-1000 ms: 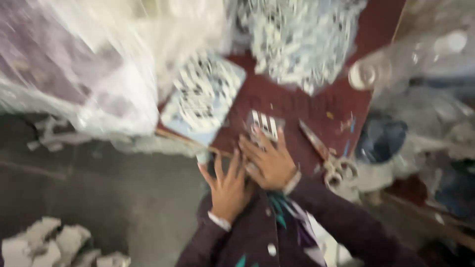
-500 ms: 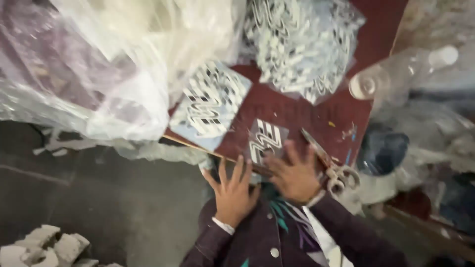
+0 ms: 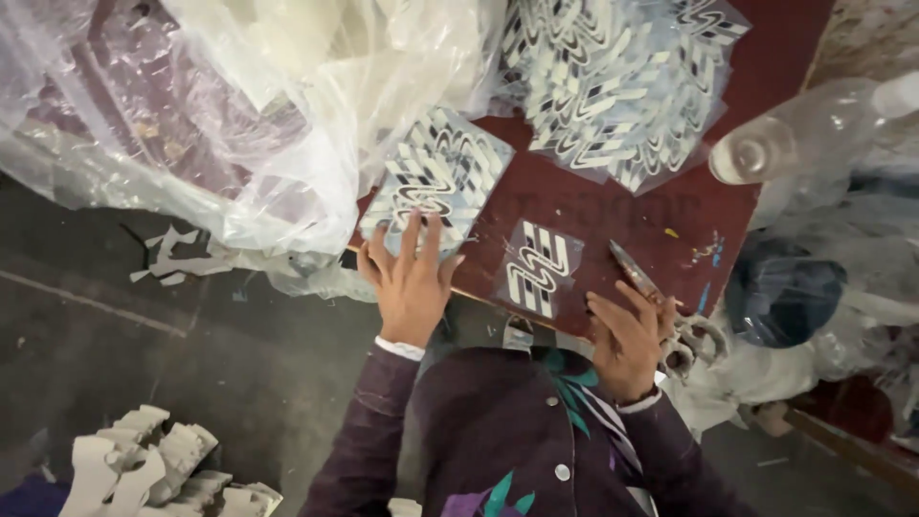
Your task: The person uses shears to cut out individual sticker designs from a larger sheet. They trim the edges of each sticker, place the finished pieces on the table, and continue processing the remaining sheet.
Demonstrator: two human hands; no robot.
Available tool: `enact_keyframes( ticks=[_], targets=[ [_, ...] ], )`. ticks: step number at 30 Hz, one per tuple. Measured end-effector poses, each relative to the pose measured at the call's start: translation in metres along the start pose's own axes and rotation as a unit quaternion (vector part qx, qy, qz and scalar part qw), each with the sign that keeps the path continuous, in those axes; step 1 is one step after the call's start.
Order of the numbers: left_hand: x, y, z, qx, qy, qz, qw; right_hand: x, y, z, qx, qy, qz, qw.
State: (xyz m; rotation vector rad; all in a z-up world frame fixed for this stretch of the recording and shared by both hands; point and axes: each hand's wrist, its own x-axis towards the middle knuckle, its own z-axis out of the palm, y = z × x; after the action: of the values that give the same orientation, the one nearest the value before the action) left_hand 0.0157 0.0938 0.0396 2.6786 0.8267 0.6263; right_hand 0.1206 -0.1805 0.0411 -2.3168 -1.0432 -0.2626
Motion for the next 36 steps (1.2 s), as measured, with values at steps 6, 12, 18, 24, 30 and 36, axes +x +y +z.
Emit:
enact_keyframes(
  ticks=[6,12,18,24,30,36],
  targets=[
    [-0.021,-0.011,0.020,-0.059,0.033,0.058,0.996,-0.013,-0.009,-0.015,0.042,0.028,0.081,0.995],
    [-0.030,0.033,0.028,-0.185,0.086,0.107,0.973,-0.020,-0.009,-0.020,0.062,0.033,0.112,0.991],
    [-0.082,0.052,0.075,-0.136,-0.040,0.212,0.967,0.000,0.005,-0.005,0.025,0.023,0.060,0.998],
    [-0.092,0.049,0.051,-0.083,-0.116,0.136,0.980,0.008,0.007,0.035,-0.101,-0.110,-0.067,0.987],
    [-0.108,0.048,0.047,-0.071,-0.148,0.119,0.979,0.026,0.002,0.045,-0.116,-0.249,-0.055,0.960],
    [-0.123,0.038,0.060,-0.084,-0.147,0.084,0.982,0.058,0.012,0.057,-0.095,-0.254,-0.093,0.958]
  ],
)
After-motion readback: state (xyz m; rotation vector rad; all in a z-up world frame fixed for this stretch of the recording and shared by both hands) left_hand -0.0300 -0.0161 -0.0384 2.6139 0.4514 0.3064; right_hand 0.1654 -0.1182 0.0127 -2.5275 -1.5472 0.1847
